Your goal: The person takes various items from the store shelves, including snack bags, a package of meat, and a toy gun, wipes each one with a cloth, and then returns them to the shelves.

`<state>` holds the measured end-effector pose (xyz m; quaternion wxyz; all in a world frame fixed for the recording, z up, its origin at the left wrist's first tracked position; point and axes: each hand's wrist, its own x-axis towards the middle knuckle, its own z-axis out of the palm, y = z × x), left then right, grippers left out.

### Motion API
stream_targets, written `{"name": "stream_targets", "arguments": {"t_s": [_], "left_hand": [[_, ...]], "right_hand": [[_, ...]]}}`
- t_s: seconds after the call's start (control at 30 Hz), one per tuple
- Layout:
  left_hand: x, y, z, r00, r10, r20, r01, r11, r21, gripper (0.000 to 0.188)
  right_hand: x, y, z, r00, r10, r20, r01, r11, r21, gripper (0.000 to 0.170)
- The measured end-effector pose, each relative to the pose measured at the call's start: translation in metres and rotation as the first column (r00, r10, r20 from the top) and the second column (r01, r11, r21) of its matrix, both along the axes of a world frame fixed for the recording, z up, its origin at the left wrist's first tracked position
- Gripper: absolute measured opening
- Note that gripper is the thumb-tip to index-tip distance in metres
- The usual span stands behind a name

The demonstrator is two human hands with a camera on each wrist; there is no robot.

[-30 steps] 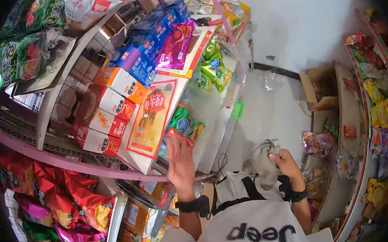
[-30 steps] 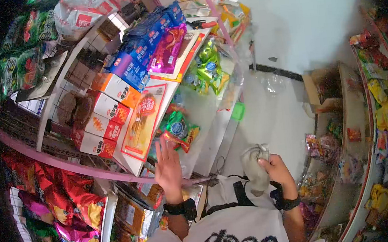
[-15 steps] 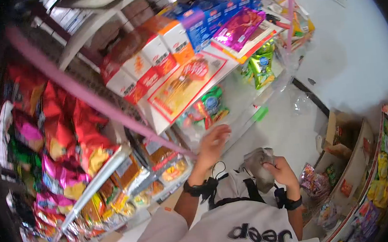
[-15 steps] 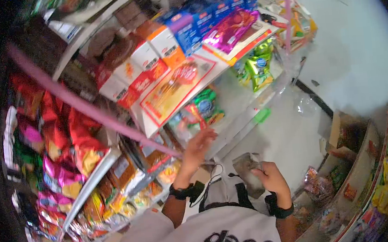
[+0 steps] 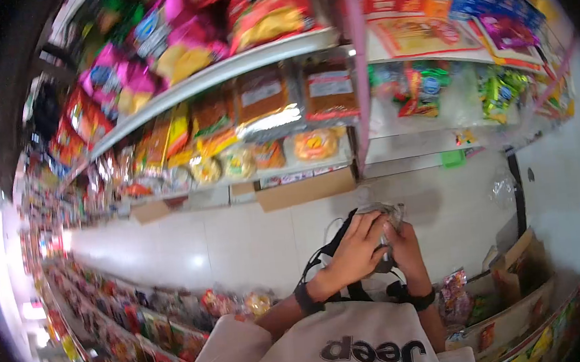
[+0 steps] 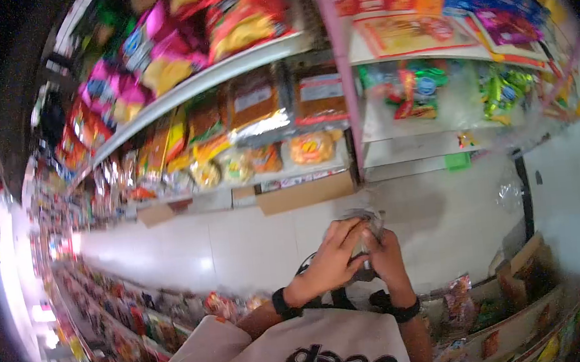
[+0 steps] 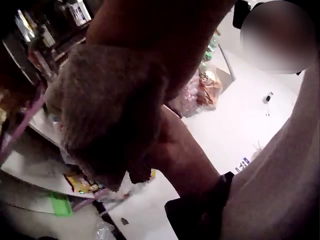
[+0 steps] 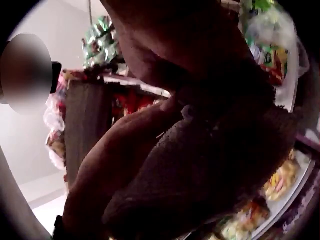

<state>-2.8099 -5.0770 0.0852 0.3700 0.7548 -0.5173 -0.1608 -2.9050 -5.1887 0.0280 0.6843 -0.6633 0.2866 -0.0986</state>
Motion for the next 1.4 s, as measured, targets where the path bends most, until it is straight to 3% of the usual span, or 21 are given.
{"name": "stream_targets", "arguments": {"t_s": [0.13, 0.27, 0.43, 0.57, 0.67, 0.87, 0.97, 1.0, 1.1, 1.13, 1.23, 1.27, 1.3, 1.37, 1.4], "left_hand": [[0.007, 0.067, 0.000, 0.996, 0.085, 0.023, -0.085, 0.996, -0.001, 0.069], [0.009, 0.120, -0.002, 0.978, 0.204, -0.033, -0.205, 0.978, -0.036, 0.081], [0.042, 0.203, 0.002, 0.914, 0.378, -0.151, -0.395, 0.911, -0.114, 0.088], [0.086, 0.313, -0.007, 0.760, 0.635, -0.134, -0.649, 0.752, -0.115, 0.087], [0.115, 0.413, 0.007, 0.710, 0.655, -0.257, -0.687, 0.725, -0.050, 0.086], [0.140, 0.570, -0.007, 0.553, 0.821, -0.139, -0.833, 0.548, -0.078, 0.088], [0.152, 0.636, 0.015, 0.476, 0.869, -0.135, -0.879, 0.477, -0.028, 0.087], [0.157, 0.660, 0.017, 0.433, 0.895, -0.108, -0.901, 0.433, -0.025, 0.086], [0.177, 0.724, 0.010, 0.321, 0.943, -0.090, -0.947, 0.321, -0.019, 0.082], [0.187, 0.741, 0.007, 0.310, 0.948, -0.073, -0.950, 0.311, -0.003, 0.082], [0.225, 0.782, 0.001, 0.298, 0.953, -0.050, -0.952, 0.301, 0.052, 0.080], [0.242, 0.803, -0.004, 0.270, 0.962, -0.036, -0.962, 0.272, 0.029, 0.080], [0.263, 0.826, -0.008, 0.238, 0.971, -0.025, -0.971, 0.238, 0.007, 0.079], [0.311, 0.882, -0.010, 0.185, 0.983, 0.014, -0.983, 0.186, -0.012, 0.080], [0.328, 0.907, -0.008, 0.155, 0.988, 0.023, -0.988, 0.155, -0.008, 0.080]], "right_hand": [[0.028, 0.054, 0.010, 0.986, 0.125, 0.107, -0.120, 0.991, -0.054, 0.040], [0.055, 0.088, 0.031, 0.949, 0.235, -0.211, -0.232, 0.972, 0.037, 0.026], [0.107, 0.167, 0.024, 0.934, 0.337, -0.123, -0.323, 0.939, 0.117, 0.023], [0.164, 0.279, 0.021, 0.798, 0.588, -0.131, -0.582, 0.809, 0.085, 0.019], [0.195, 0.376, 0.021, 0.745, 0.656, -0.121, -0.643, 0.754, 0.132, 0.014], [0.258, 0.531, 0.016, 0.548, 0.826, -0.131, -0.828, 0.558, 0.057, 0.018], [0.298, 0.597, 0.033, 0.369, 0.888, -0.275, -0.925, 0.380, -0.015, 0.017], [0.308, 0.621, 0.029, 0.378, 0.913, -0.154, -0.925, 0.378, -0.028, 0.017], [0.348, 0.690, 0.035, 0.220, 0.954, -0.205, -0.972, 0.232, 0.036, 0.016], [0.363, 0.713, 0.026, 0.241, 0.966, -0.097, -0.966, 0.248, 0.074, 0.015], [0.429, 0.777, 0.017, 0.184, 0.978, -0.095, -0.958, 0.200, 0.204, 0.016], [0.446, 0.804, 0.016, 0.238, 0.971, 0.003, -0.944, 0.230, 0.238, 0.015], [0.464, 0.829, 0.004, 0.246, 0.969, 0.022, -0.957, 0.239, 0.164, 0.018], [0.506, 0.876, -0.003, 0.161, 0.977, -0.142, -0.985, 0.167, 0.036, 0.024], [0.519, 0.905, 0.005, 0.230, 0.973, 0.004, -0.968, 0.228, 0.101, 0.030]]}}
